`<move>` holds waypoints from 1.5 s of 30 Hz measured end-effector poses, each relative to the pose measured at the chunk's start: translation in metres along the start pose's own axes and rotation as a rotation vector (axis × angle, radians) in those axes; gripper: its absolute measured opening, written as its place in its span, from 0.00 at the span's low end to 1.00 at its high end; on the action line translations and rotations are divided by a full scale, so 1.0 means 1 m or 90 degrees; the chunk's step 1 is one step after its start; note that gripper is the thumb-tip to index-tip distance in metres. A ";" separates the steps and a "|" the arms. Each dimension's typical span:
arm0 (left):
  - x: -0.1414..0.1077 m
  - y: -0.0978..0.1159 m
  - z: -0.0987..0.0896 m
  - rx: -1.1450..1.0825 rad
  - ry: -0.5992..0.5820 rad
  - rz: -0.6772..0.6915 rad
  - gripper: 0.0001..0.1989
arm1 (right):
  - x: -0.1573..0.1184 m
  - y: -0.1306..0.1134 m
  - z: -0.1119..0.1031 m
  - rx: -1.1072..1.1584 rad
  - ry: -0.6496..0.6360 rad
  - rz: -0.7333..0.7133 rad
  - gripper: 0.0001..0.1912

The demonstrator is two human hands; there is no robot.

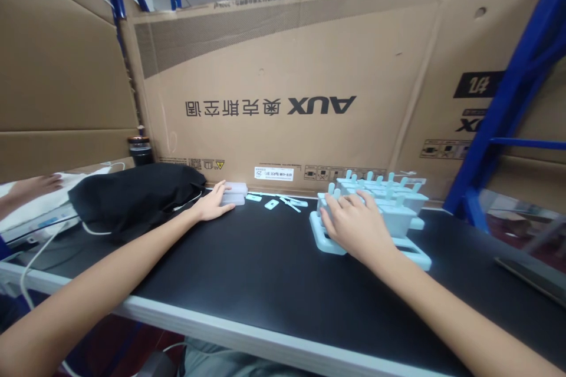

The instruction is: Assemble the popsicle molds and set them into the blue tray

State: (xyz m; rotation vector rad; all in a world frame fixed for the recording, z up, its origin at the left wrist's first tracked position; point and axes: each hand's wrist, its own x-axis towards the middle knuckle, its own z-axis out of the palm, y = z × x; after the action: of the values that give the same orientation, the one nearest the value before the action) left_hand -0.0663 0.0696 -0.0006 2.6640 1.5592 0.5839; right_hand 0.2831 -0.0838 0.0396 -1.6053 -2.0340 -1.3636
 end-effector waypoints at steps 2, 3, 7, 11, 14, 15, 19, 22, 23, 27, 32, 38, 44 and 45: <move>0.000 0.000 0.000 0.000 0.000 -0.001 0.31 | 0.000 0.000 0.001 0.003 -0.006 0.000 0.23; 0.000 0.000 0.000 0.000 0.000 -0.001 0.31 | -0.001 -0.001 0.001 0.004 -0.007 -0.001 0.23; 0.000 0.000 0.000 0.002 0.001 -0.002 0.31 | -0.001 -0.002 0.000 0.000 -0.014 -0.004 0.23; 0.000 0.000 0.000 0.001 -0.009 -0.006 0.31 | -0.001 -0.003 -0.001 -0.016 -0.021 -0.009 0.24; 0.000 0.000 -0.001 -0.005 -0.014 -0.004 0.31 | -0.002 -0.003 -0.001 -0.029 -0.015 -0.013 0.23; 0.000 0.000 -0.001 -0.006 -0.016 -0.004 0.31 | -0.002 -0.003 0.000 -0.033 -0.012 -0.014 0.23; 0.000 0.000 0.000 -0.006 -0.021 -0.008 0.30 | -0.002 -0.004 0.000 -0.050 -0.002 -0.013 0.23; 0.001 -0.001 0.000 -0.005 -0.022 -0.008 0.29 | -0.003 -0.006 0.000 -0.063 -0.006 -0.014 0.23; 0.001 -0.001 0.000 -0.005 -0.022 -0.009 0.29 | -0.003 -0.007 0.000 -0.066 -0.007 -0.015 0.24; 0.000 0.000 -0.001 -0.005 -0.026 -0.011 0.29 | -0.002 -0.008 0.000 -0.073 -0.005 -0.016 0.24; 0.000 0.001 -0.001 -0.004 -0.023 -0.011 0.29 | -0.001 -0.008 -0.004 -0.076 -0.017 -0.017 0.23; 0.000 0.001 -0.002 -0.005 -0.018 -0.009 0.28 | -0.003 -0.008 -0.008 -0.045 -0.036 0.009 0.23; -0.001 0.002 -0.002 -0.005 -0.015 -0.008 0.28 | -0.003 -0.007 -0.007 -0.018 -0.041 0.030 0.24; -0.001 0.002 -0.002 -0.005 -0.015 -0.007 0.28 | -0.003 -0.007 -0.007 -0.016 -0.039 0.031 0.23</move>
State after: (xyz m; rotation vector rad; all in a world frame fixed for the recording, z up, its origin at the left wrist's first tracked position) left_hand -0.0658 0.0675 0.0016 2.6445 1.5625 0.5555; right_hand 0.2754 -0.0906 0.0379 -1.7172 -2.0048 -1.3442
